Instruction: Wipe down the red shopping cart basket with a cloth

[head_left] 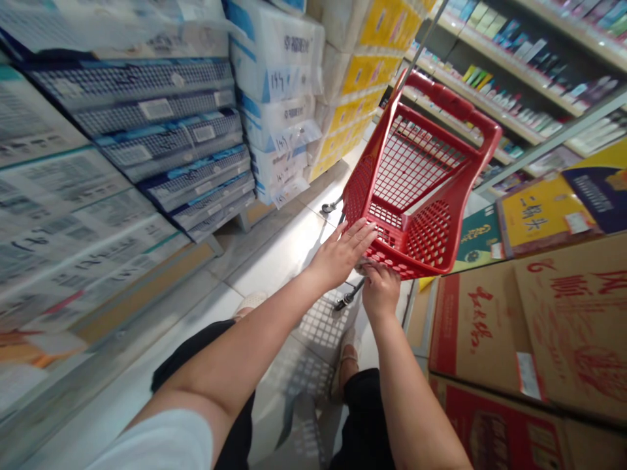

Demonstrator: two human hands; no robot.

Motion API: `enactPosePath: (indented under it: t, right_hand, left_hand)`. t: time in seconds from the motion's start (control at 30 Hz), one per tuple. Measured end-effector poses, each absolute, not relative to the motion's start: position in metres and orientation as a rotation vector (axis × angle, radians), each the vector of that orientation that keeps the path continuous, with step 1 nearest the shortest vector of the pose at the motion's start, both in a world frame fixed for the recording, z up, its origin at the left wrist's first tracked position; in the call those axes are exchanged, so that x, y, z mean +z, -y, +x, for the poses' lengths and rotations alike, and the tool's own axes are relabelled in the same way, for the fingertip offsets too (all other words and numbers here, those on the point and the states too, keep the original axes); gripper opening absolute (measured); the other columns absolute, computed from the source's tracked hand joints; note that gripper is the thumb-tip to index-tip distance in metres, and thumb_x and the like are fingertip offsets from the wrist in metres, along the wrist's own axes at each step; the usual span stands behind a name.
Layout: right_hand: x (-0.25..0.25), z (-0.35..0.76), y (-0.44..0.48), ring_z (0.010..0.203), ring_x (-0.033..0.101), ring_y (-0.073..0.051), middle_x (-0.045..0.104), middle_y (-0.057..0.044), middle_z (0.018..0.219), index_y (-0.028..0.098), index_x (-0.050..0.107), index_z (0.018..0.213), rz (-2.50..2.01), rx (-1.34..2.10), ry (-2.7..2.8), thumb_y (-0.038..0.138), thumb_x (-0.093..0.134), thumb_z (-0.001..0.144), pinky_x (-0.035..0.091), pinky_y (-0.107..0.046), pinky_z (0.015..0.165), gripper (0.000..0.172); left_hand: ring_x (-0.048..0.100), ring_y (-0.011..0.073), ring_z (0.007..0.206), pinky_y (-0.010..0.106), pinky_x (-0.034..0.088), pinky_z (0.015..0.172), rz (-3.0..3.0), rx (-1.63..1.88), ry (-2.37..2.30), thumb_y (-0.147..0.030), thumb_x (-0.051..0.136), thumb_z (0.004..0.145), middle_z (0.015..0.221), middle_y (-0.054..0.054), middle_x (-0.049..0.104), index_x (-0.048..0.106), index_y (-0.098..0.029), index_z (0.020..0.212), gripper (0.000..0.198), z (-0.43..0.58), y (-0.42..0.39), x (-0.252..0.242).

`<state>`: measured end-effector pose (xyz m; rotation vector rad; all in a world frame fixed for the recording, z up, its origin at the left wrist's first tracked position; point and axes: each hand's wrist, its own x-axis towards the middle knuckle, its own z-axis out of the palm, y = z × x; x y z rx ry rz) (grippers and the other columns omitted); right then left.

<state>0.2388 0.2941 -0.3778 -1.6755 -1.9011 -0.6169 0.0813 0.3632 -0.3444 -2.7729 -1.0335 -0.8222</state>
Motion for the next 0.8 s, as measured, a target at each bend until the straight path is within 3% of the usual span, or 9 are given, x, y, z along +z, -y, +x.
enactPosePath:
  t: [0.8]
  right_hand:
    - [-0.386,0.253,-0.297,0.091,0.056,-0.019,0.068,-0.006,0.095,0.020,0.071,0.092,-1.587,-0.589,1.901,0.005,0.046,0.080,0.043,-0.035,0.089,0.031]
  left_hand:
    - [0.018,0.0234,0.145,0.052,0.014,0.117,-2.709,-0.848,1.144,-0.011,0.035,0.089,0.155,0.011,0.025,0.030,-0.010,0.144,0.055,0.068,-0.372,-0.339]
